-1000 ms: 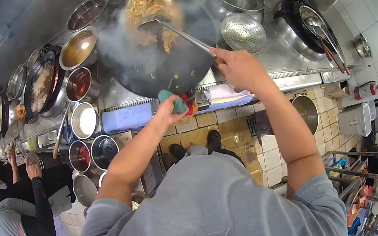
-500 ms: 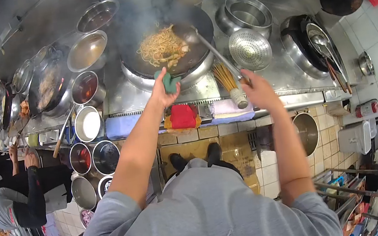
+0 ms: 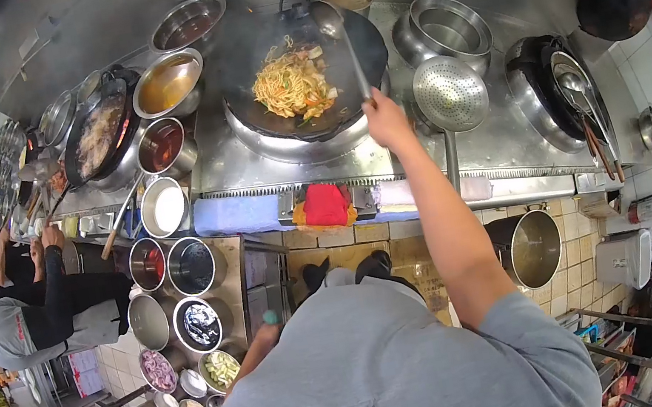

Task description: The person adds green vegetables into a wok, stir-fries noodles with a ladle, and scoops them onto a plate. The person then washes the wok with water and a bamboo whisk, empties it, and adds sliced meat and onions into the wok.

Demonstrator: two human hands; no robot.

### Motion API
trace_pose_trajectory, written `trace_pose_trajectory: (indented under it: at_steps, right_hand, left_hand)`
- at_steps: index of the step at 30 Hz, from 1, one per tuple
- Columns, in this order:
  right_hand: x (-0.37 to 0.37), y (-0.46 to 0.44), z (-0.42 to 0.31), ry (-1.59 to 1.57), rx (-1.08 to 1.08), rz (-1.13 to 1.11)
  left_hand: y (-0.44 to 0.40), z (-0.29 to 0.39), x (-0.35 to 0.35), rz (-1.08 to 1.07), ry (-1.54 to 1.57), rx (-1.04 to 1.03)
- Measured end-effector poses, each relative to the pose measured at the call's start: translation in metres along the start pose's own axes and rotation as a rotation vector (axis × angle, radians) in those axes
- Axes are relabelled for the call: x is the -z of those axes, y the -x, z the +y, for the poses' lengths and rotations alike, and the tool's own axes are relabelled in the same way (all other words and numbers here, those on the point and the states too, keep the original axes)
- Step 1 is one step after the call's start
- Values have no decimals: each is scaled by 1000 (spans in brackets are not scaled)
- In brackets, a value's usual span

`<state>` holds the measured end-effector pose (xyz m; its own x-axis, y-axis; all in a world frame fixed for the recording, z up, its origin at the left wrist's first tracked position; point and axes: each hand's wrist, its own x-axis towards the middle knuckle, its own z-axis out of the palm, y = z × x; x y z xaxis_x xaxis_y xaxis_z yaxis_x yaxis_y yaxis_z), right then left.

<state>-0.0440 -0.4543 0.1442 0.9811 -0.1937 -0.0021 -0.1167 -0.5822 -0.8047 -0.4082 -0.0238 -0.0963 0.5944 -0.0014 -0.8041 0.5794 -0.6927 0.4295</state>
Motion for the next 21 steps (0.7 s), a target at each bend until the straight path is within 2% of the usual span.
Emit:
trace_pose_trajectory:
  at_steps: [1, 2, 3, 4, 5, 7, 9, 10, 11, 12, 13, 15, 16, 18, 20, 21]
  right_hand:
    - [-9, -9, -14, -169, -116, -124]
    - [-16, -13, -27, -339, -231, -247]
    - [-25, -9, -34, -216, -146, -248]
    - [-25, 2, -46, -92, -61, -250]
    - [-13, 16, -53, 45, -74, -361]
    - [-3, 23, 6, 349, 437, -246]
    - [77, 49, -31, 417, 235, -466]
    - [106, 41, -20, 311, 233, -487]
    - [123, 34, -10, 201, 223, -512]
    - [122, 30, -12, 199, 222, -516]
    - [119, 26, -14, 173, 180, -412]
    - [99, 18, -20, 146, 72, -233]
    - [74, 11, -22, 144, 10, -160]
    - [15, -12, 14, 70, -28, -66]
    - [4, 22, -25, -221, -392, -265]
    - [4, 34, -23, -155, -340, -350]
  left_hand:
    - [-7, -38, -16, -43, -120, -34]
    - [-5, -63, -33, -66, -11, 173]
    - [-4, -76, -45, -90, 99, 380]
    - [8, -71, -47, -95, 102, 380]
    - [23, -68, -46, -125, 270, 431]
    - [40, -54, -38, -166, 490, 454]
    - [45, -41, -36, -114, 555, 440]
    - [48, -32, -33, -62, 629, 425]
    - [65, -13, -9, -100, 390, 56]
    - [50, -9, -6, -30, 316, 123]
    - [35, -5, -3, 37, 237, 187]
    - [28, 33, 12, 61, 535, 172]
    - [8, 37, 15, 72, 706, 26]
    - [28, 118, 46, 79, 931, 87]
    - [9, 155, 60, -7, 1040, -25]
    - [4, 174, 65, -56, 1119, -89]
